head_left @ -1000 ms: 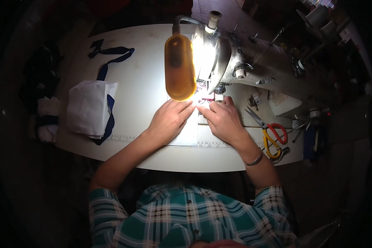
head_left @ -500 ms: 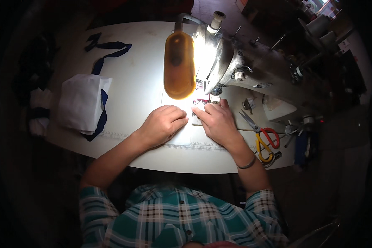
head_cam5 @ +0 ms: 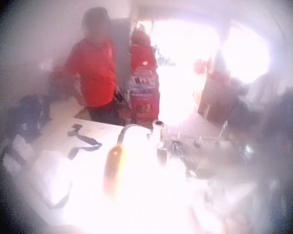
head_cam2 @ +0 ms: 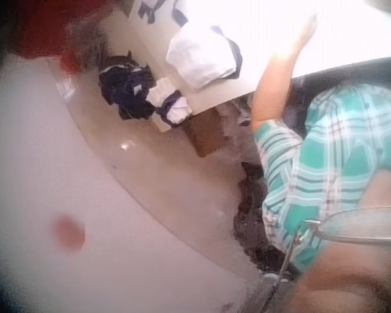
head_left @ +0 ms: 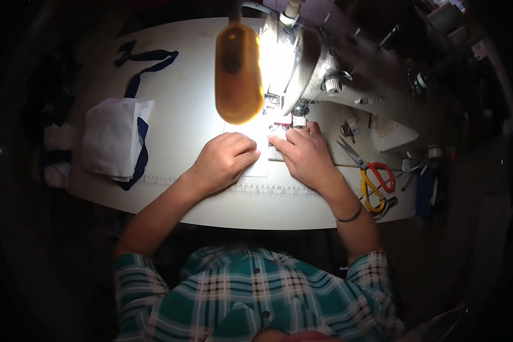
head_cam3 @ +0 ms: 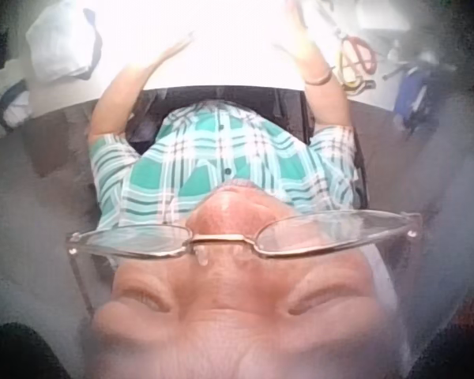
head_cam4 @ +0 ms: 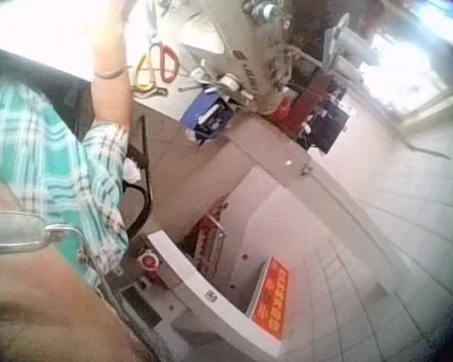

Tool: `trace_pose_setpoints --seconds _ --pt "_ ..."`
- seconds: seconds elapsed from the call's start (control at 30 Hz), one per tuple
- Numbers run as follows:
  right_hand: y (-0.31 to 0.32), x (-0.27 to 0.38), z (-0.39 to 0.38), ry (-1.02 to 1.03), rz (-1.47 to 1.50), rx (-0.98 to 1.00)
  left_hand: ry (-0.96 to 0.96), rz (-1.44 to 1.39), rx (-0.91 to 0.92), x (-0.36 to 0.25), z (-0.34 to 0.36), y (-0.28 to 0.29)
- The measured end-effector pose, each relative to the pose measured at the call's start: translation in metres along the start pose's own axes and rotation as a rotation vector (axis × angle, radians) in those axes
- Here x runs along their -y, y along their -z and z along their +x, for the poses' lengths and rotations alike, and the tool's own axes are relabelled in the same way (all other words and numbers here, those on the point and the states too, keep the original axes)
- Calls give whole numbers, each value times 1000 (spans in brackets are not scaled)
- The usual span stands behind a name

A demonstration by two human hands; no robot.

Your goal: The person sews white fabric pieces using a sewing machine, repeatedly feeding each piece through the needle, cutting the thread, and stacking the finished pieces. They handle the fabric by hand and use scissors to trim threads between pieces.

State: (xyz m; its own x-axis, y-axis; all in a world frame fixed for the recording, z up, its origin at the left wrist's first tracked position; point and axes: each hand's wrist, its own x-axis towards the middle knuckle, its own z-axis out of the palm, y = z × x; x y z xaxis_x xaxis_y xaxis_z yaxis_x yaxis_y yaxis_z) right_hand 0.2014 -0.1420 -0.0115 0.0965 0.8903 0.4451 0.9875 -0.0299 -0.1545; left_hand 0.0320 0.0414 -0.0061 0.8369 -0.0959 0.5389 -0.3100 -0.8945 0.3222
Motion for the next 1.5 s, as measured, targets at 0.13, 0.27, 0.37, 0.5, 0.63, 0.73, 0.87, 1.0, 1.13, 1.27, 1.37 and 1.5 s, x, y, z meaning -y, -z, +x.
trace_pose_setpoints --seconds 0.13,0.27,0.37,0.5,0.63,0.73,0.87,1.0,1.13,1.27,1.37,1.5 --pt "1 2 0 -19 70 -15 -12 -62 53 -3 0 6" --pt "-2 2 -1 -29 80 -26 -9 -97 75 -6 2 7" --pt "-4 0 -3 -29 81 -33 36 -101 84 -10 6 9" --pt "-3 3 -4 -35 74 -11 30 -86 104 -8 2 8" --pt "-5 1 -2 -28 81 -5 -15 -108 81 -5 3 7" --pt "-5 1 -4 -29 74 -4 -40 -118 87 -4 4 7" --pt "-5 1 -4 -20 85 -14 -73 -96 57 -8 4 6" --pt "0 1 -5 -27 80 39 -114 -39 79 -13 5 10" --pt "3 1 -3 -31 103 51 -107 -31 84 -13 5 12" --pt "1 1 -3 -11 106 29 -91 -17 75 -10 3 12" --pt "3 2 -2 0 106 28 -81 -14 69 -8 4 12" --pt "6 3 -3 14 118 53 -67 -18 67 -5 5 11"
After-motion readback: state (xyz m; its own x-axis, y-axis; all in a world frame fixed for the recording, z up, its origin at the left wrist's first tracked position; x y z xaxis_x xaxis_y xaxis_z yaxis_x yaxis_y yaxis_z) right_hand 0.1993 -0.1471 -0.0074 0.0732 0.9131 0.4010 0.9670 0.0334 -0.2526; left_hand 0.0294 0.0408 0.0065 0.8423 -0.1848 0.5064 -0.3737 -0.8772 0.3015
